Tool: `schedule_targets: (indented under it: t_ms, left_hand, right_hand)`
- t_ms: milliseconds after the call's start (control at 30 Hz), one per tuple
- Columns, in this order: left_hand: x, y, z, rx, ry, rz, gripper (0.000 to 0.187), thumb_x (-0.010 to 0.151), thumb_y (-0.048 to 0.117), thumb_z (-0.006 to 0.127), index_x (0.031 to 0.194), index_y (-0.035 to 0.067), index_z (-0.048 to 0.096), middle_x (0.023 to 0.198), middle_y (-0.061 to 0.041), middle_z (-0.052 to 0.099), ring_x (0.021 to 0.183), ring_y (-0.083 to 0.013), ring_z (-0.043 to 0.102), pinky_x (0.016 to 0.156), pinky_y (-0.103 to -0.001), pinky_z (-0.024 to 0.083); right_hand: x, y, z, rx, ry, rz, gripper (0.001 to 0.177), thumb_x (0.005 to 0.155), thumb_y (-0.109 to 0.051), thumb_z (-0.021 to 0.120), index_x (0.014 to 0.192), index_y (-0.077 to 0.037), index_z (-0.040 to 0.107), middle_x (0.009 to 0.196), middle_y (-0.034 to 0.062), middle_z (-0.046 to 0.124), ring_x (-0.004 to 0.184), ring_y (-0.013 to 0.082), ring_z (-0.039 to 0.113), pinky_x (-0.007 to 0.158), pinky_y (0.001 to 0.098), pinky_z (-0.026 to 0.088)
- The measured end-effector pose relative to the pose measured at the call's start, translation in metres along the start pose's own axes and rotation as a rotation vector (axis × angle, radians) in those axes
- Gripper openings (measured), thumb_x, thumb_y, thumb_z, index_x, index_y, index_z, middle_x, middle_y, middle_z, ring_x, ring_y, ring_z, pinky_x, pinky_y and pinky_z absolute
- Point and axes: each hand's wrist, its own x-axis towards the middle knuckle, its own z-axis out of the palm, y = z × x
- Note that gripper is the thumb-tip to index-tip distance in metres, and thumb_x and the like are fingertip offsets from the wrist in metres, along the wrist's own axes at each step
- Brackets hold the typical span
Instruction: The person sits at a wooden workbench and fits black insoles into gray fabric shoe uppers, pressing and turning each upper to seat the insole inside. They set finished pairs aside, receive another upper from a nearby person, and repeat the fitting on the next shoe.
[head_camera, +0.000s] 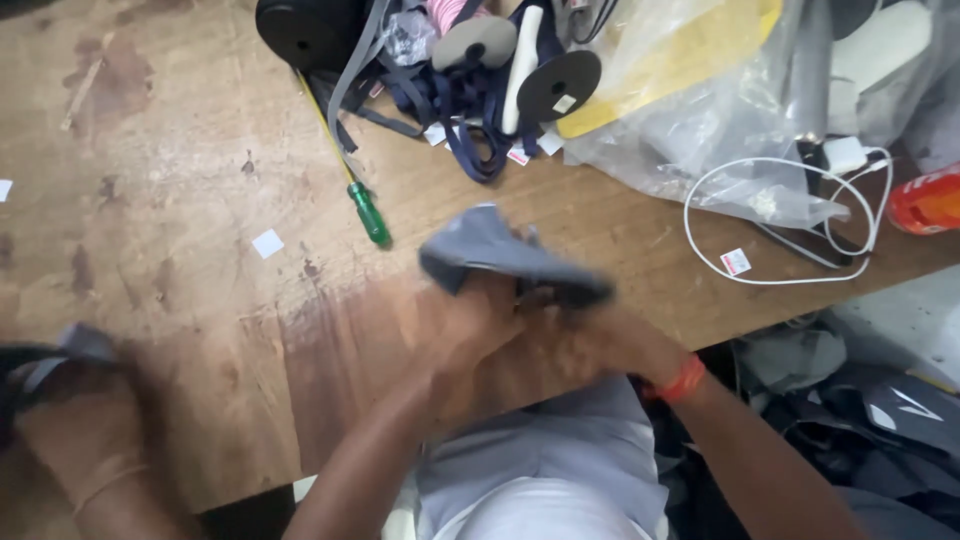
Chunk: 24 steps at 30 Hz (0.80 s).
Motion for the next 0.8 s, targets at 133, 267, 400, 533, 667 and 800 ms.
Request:
schedule_targets:
  t_ms: [133, 267, 400, 533, 667, 800]
  left_hand:
    - [0.012, -0.038, 0.062, -0.099, 0.019, 0.082, 0.049, 0.095, 0.022, 0.061, 0.139, 0.003, 0.053, 0.136, -0.022, 0.058, 0.126, -0.0400, 0.056, 0.108, -0.047, 0.043]
    - [0.006, -0.072, 0.122, -0.197, 0.033, 0.140, 0.041, 0.096, 0.014, 0.056, 0.136, 0.001, 0.055, 0.131, -0.024, 0.061, 0.123, -0.0408, 0.058, 0.105, -0.047, 0.046]
    - [0.021, -0.068, 0.110, -0.286, 0.074, 0.235, 0.036, 0.097, 0.006, 0.051, 0.132, -0.001, 0.057, 0.127, -0.027, 0.064, 0.119, -0.0417, 0.061, 0.102, -0.048, 0.049]
    - [0.029, -0.056, 0.093, -0.325, 0.079, 0.206, 0.030, 0.098, 0.011, 0.054, 0.126, 0.002, 0.062, 0.121, -0.026, 0.066, 0.115, -0.0444, 0.062, 0.098, -0.051, 0.050]
    - [0.035, -0.022, 0.049, -0.204, -0.176, -0.072, 0.041, 0.091, 0.024, 0.064, 0.127, 0.004, 0.061, 0.121, -0.024, 0.066, 0.112, -0.0434, 0.062, 0.093, -0.050, 0.049]
    - [0.040, -0.020, 0.043, -0.158, -0.205, -0.067, 0.049, 0.091, 0.028, 0.066, 0.133, 0.003, 0.057, 0.129, -0.025, 0.060, 0.119, -0.0434, 0.057, 0.099, -0.049, 0.046]
  right_hand:
    - [-0.030, 0.002, 0.025, 0.164, -0.526, 0.181, 0.032, 0.101, -0.033, 0.052, 0.120, -0.010, 0.066, 0.088, 0.0135, 0.070, 0.084, 0.0302, 0.070, 0.071, 0.0362, 0.056]
    - [-0.006, 0.008, 0.014, -0.265, 0.002, -0.841, 0.029, 0.103, -0.023, 0.055, 0.124, -0.005, 0.062, 0.114, 0.0189, 0.072, 0.108, 0.0334, 0.070, 0.095, 0.0428, 0.053]
    - [0.052, 0.048, -0.029, -0.534, 0.310, -0.303, 0.049, 0.097, -0.022, 0.059, 0.146, -0.014, 0.054, 0.125, 0.0199, 0.067, 0.113, 0.0372, 0.066, 0.103, 0.0465, 0.052]
    - [0.070, 0.055, -0.010, -0.389, 0.483, -0.621, 0.050, 0.088, -0.014, 0.065, 0.135, -0.001, 0.059, 0.130, 0.0271, 0.064, 0.119, 0.0426, 0.061, 0.101, 0.0507, 0.049]
    - [0.097, 0.062, 0.000, -0.565, 0.518, -0.573, 0.042, 0.087, -0.012, 0.064, 0.129, -0.007, 0.062, 0.130, 0.0205, 0.066, 0.124, 0.0393, 0.061, 0.109, 0.0556, 0.041]
    - [0.104, 0.085, -0.003, -0.257, 0.608, -0.696, 0.049, 0.098, -0.014, 0.063, 0.146, -0.005, 0.052, 0.136, 0.0177, 0.063, 0.128, 0.0396, 0.055, 0.120, 0.0578, 0.029]
